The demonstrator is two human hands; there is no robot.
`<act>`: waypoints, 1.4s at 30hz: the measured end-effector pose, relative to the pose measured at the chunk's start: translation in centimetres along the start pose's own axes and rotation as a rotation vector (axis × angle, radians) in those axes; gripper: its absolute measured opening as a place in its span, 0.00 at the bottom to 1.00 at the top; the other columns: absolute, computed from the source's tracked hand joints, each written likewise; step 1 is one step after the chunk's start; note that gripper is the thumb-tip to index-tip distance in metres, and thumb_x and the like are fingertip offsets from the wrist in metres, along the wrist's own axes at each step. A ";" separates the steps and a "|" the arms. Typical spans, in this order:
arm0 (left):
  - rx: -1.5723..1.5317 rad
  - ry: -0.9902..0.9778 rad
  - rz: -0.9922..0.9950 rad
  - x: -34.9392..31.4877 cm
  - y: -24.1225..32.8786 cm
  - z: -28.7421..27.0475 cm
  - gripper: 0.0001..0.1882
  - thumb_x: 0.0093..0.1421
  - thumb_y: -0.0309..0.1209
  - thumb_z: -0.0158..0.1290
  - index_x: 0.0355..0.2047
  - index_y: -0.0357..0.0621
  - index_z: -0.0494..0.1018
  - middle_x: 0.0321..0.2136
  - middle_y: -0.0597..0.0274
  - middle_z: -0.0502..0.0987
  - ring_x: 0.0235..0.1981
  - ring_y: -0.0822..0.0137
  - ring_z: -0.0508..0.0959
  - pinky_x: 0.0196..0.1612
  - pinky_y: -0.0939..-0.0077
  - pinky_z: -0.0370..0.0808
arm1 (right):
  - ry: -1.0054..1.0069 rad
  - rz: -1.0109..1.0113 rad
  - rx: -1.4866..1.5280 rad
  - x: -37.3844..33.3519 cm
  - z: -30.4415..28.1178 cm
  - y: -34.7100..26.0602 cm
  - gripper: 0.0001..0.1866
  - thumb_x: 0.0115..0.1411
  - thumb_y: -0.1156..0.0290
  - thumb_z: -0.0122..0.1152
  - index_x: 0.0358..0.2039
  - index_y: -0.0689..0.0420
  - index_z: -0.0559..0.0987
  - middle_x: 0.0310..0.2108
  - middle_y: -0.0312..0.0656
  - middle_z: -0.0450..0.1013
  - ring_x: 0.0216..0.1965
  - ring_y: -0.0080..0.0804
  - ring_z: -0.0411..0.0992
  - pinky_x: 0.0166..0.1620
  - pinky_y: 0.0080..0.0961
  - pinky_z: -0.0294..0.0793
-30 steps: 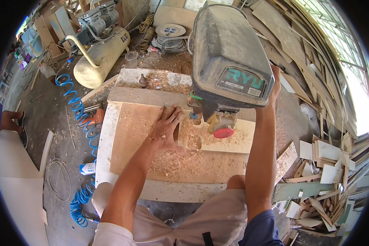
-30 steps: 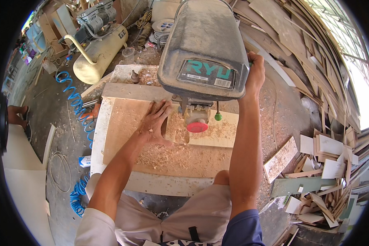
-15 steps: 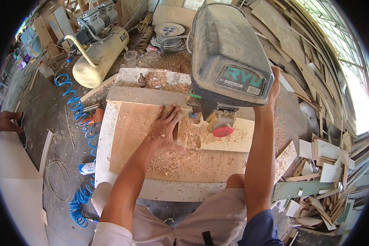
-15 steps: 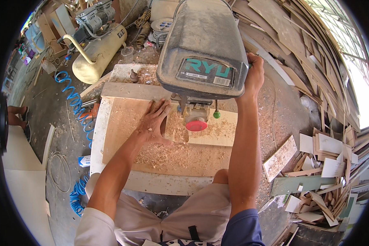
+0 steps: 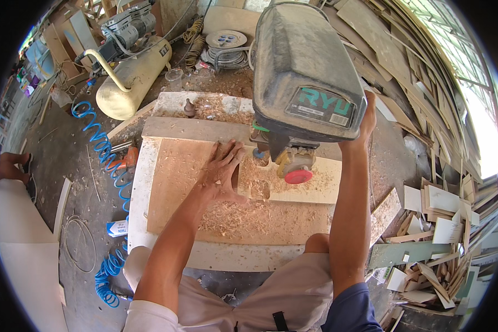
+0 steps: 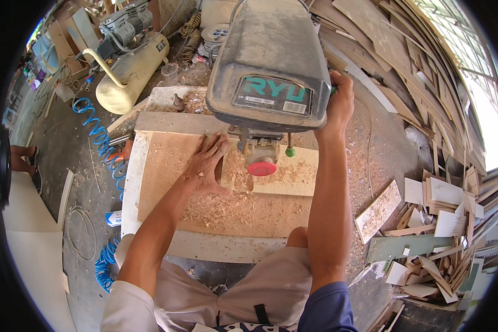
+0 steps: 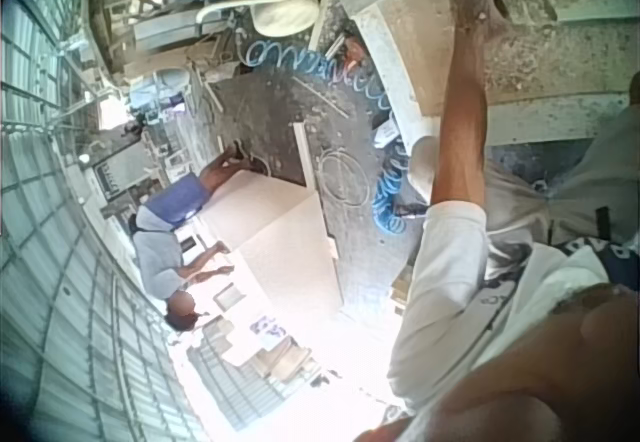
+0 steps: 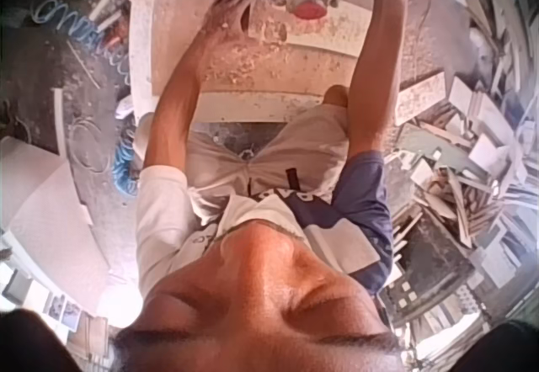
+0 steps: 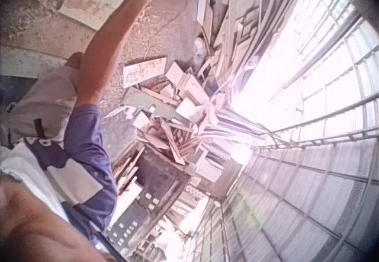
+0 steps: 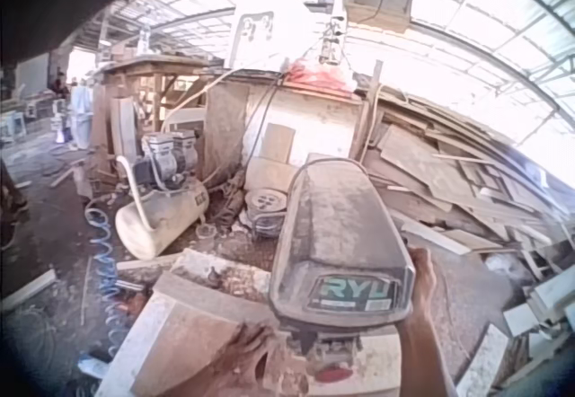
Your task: The person operates a drill press to create holes in a rectangular wooden board, holding the board in place with their left hand and pulling down the drill lever with their right hand.
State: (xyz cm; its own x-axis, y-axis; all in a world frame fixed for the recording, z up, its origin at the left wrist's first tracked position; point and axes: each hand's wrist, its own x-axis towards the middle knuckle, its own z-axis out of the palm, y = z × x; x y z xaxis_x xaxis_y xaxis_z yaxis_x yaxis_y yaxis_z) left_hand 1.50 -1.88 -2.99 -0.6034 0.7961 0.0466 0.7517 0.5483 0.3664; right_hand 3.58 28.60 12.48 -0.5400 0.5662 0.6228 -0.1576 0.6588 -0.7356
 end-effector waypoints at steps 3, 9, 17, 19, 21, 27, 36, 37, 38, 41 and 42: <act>0.004 0.002 0.003 0.0 0.0 0.0 0.75 0.29 0.59 0.71 0.72 0.37 0.46 0.73 0.52 0.46 0.75 0.54 0.42 0.76 0.53 0.37 | -0.011 -0.091 -0.082 -0.3 -0.1 0.3 0.09 0.66 0.70 0.55 0.44 0.59 0.73 0.36 0.36 0.73 0.36 0.19 0.70 0.42 0.21 0.74; 0.005 0.004 0.007 0.1 -0.1 0.1 0.74 0.29 0.59 0.70 0.72 0.37 0.46 0.73 0.52 0.47 0.75 0.53 0.42 0.76 0.53 0.37 | -0.025 -0.065 0.084 -0.9 -0.4 0.6 0.09 0.67 0.69 0.54 0.44 0.60 0.73 0.37 0.36 0.73 0.37 0.19 0.70 0.43 0.20 0.73; 0.003 0.006 0.012 0.1 -0.1 0.1 0.75 0.28 0.60 0.70 0.71 0.36 0.46 0.73 0.52 0.47 0.75 0.53 0.42 0.76 0.52 0.37 | -0.055 -0.048 0.194 -1.0 -0.6 1.8 0.10 0.70 0.70 0.50 0.47 0.60 0.72 0.39 0.35 0.73 0.38 0.19 0.71 0.44 0.21 0.74; 0.000 0.004 0.014 0.1 -0.2 0.2 0.75 0.28 0.60 0.70 0.71 0.36 0.46 0.73 0.52 0.47 0.75 0.53 0.42 0.76 0.52 0.37 | -0.043 -0.123 0.051 -1.4 -0.8 2.0 0.09 0.70 0.70 0.49 0.48 0.60 0.72 0.39 0.35 0.73 0.38 0.19 0.71 0.44 0.21 0.74; 0.004 -0.005 0.007 0.1 -0.1 0.1 0.75 0.28 0.60 0.70 0.71 0.35 0.47 0.73 0.52 0.47 0.75 0.53 0.42 0.76 0.53 0.36 | -0.024 -0.188 -0.036 -1.9 -0.8 1.8 0.09 0.71 0.70 0.49 0.47 0.60 0.72 0.40 0.36 0.73 0.39 0.20 0.71 0.45 0.22 0.74; -0.008 0.012 0.014 0.1 0.0 0.2 0.74 0.28 0.60 0.70 0.71 0.36 0.47 0.73 0.52 0.47 0.75 0.54 0.42 0.76 0.54 0.36 | -0.070 -0.038 0.265 -2.4 -1.5 4.2 0.16 0.61 0.75 0.63 0.49 0.59 0.74 0.42 0.46 0.75 0.46 0.41 0.72 0.53 0.34 0.69; 0.007 -0.016 -0.013 0.1 0.0 -0.1 0.75 0.28 0.59 0.70 0.72 0.37 0.47 0.73 0.53 0.46 0.75 0.55 0.41 0.77 0.55 0.36 | -0.057 0.047 0.435 -4.2 -1.4 3.9 0.14 0.73 0.64 0.44 0.44 0.59 0.75 0.41 0.38 0.74 0.42 0.26 0.73 0.49 0.26 0.73; 0.008 -0.021 -0.018 0.1 0.0 -0.1 0.75 0.28 0.59 0.70 0.72 0.38 0.47 0.73 0.52 0.46 0.75 0.55 0.41 0.77 0.55 0.36 | -0.042 0.060 0.455 -4.3 -1.4 3.9 0.14 0.73 0.63 0.43 0.44 0.59 0.75 0.41 0.38 0.74 0.43 0.26 0.73 0.49 0.26 0.73; 0.008 -0.020 -0.015 0.2 0.1 -0.1 0.75 0.28 0.59 0.70 0.72 0.38 0.47 0.73 0.52 0.46 0.75 0.55 0.41 0.77 0.55 0.36 | -0.026 0.074 0.475 -4.5 -1.4 3.9 0.15 0.73 0.63 0.43 0.44 0.59 0.75 0.41 0.38 0.75 0.43 0.26 0.73 0.50 0.27 0.73; 0.007 -0.018 -0.011 0.2 0.1 -0.2 0.75 0.28 0.60 0.70 0.72 0.38 0.46 0.73 0.52 0.46 0.75 0.55 0.41 0.77 0.54 0.36 | 0.003 0.170 0.605 -5.0 -1.3 4.3 0.16 0.73 0.62 0.42 0.45 0.59 0.76 0.41 0.39 0.76 0.44 0.26 0.74 0.52 0.27 0.73; 0.004 -0.020 -0.011 0.2 0.1 -0.2 0.75 0.28 0.60 0.70 0.72 0.38 0.46 0.73 0.53 0.46 0.75 0.55 0.41 0.77 0.54 0.36 | -0.003 0.206 0.664 -5.1 -1.4 4.4 0.17 0.73 0.62 0.42 0.45 0.59 0.76 0.42 0.39 0.76 0.44 0.26 0.74 0.52 0.27 0.72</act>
State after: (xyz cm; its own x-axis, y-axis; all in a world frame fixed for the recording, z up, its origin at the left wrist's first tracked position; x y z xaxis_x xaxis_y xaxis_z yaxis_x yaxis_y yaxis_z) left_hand 1.44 -1.70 -2.77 -0.6061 0.7950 0.0245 0.7465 0.5579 0.3627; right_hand 6.76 29.32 6.44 -0.6149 0.6453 0.4533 -0.5242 0.0951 -0.8463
